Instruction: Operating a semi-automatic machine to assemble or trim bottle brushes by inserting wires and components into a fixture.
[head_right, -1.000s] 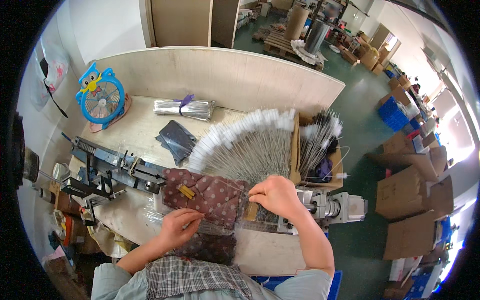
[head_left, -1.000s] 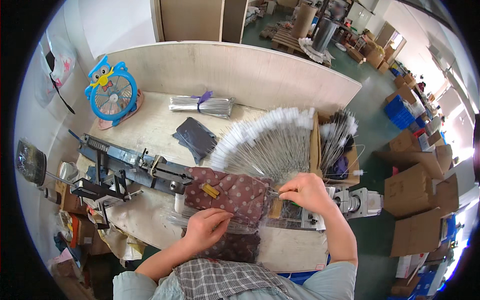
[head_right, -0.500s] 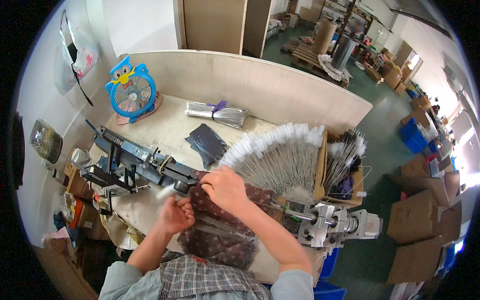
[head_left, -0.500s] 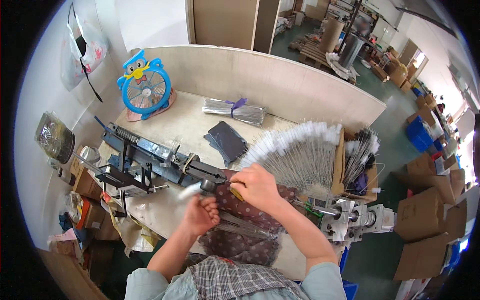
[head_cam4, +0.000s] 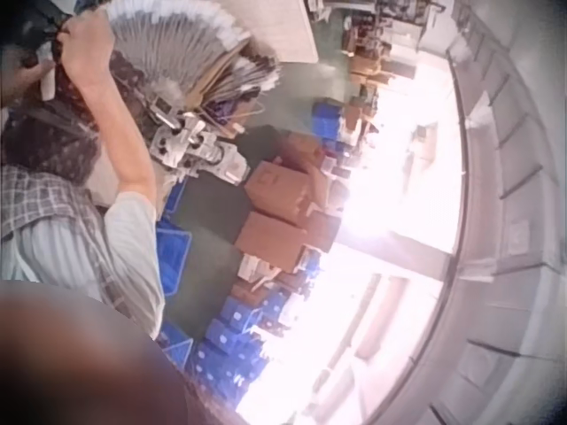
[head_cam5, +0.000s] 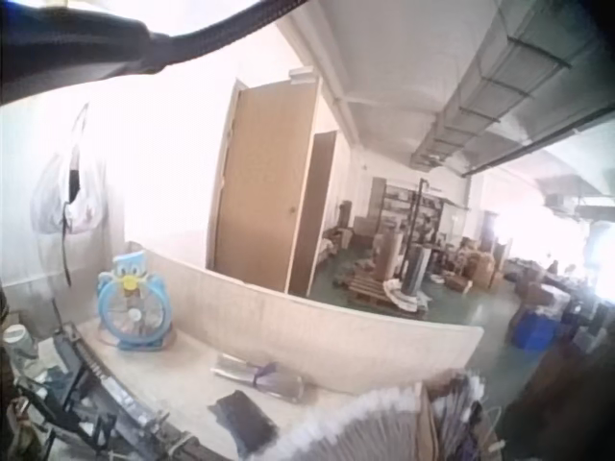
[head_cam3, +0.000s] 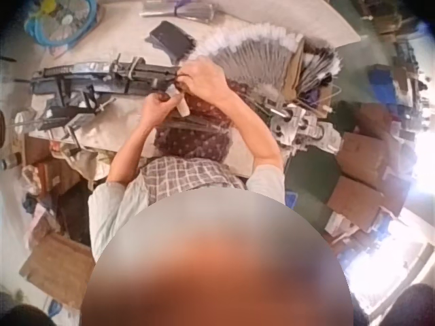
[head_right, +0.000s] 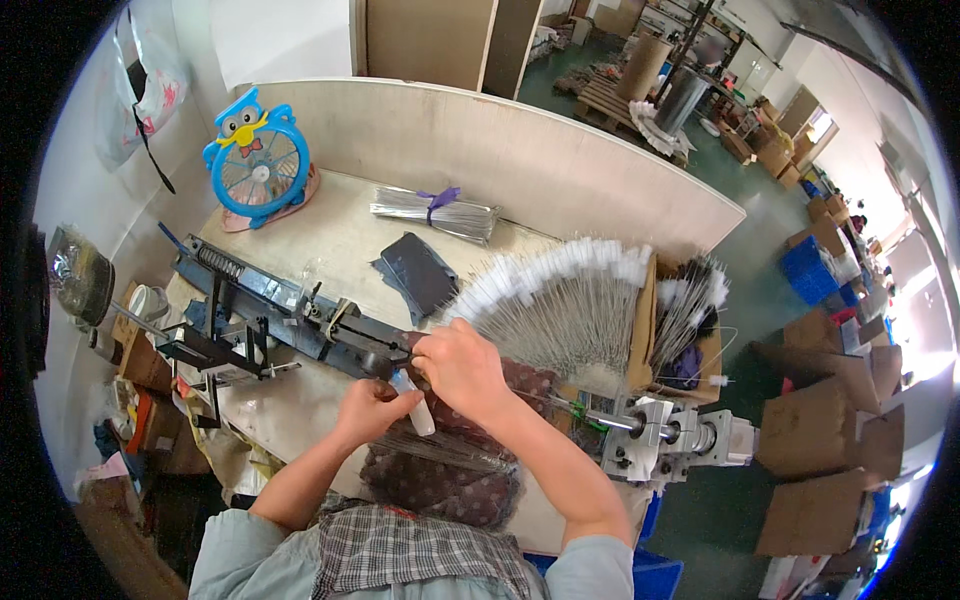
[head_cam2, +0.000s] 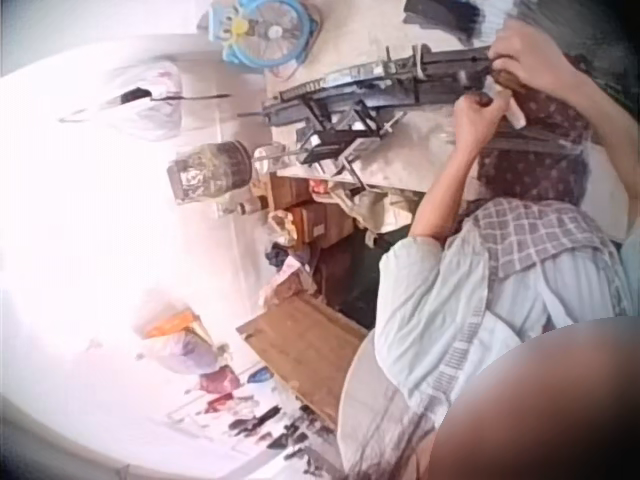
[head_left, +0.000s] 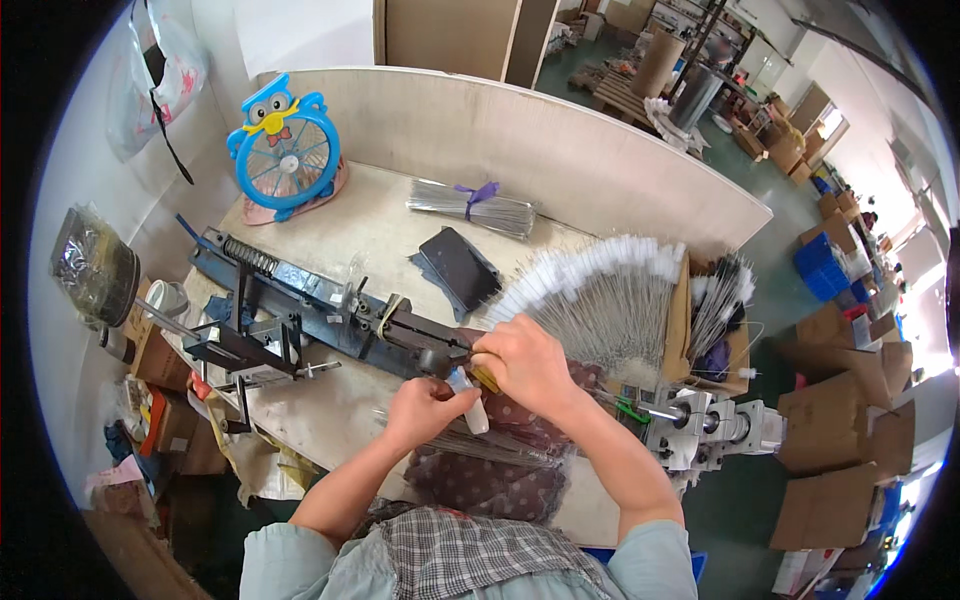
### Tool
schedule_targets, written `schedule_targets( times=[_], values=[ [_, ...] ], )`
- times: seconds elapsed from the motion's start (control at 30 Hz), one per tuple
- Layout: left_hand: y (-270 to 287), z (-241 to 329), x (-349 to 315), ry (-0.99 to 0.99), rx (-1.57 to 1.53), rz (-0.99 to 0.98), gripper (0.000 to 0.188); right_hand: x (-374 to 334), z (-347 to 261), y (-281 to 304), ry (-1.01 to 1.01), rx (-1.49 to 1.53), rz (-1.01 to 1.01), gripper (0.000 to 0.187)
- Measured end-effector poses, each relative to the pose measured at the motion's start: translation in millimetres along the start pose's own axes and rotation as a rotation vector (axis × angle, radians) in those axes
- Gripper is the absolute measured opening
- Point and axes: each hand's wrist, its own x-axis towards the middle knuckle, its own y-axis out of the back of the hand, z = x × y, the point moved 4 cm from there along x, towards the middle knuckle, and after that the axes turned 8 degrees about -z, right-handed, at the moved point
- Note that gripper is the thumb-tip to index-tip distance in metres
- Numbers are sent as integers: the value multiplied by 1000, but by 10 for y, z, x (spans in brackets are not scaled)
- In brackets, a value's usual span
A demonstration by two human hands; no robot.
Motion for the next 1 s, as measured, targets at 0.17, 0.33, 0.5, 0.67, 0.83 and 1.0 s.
schedule_targets(
  times=[0.17,0.33,0.5,0.67,0.83,1.0],
  values=[
    [-254,19,-20,-83,-586,-26,36,-351,20,335,56,9,271,11],
    [-520,-16,-5,-268,-846,12,14,-824,121,20,89,74,215,14],
    [-217,-44,73,-242,-110,60,20,-559,242,-489,99,89,266,25],
    [-38,-437,46,-202,-225,53,31,-469,287,-696,29,-109,5,23],
    [610,-1437,-219,45,-1106,325,31,-614,237,-420,2,-62,-43,16],
    [934,-1577,-414,140,-1283,419,21,-595,188,-431,15,-45,-60,19]
  ],
)
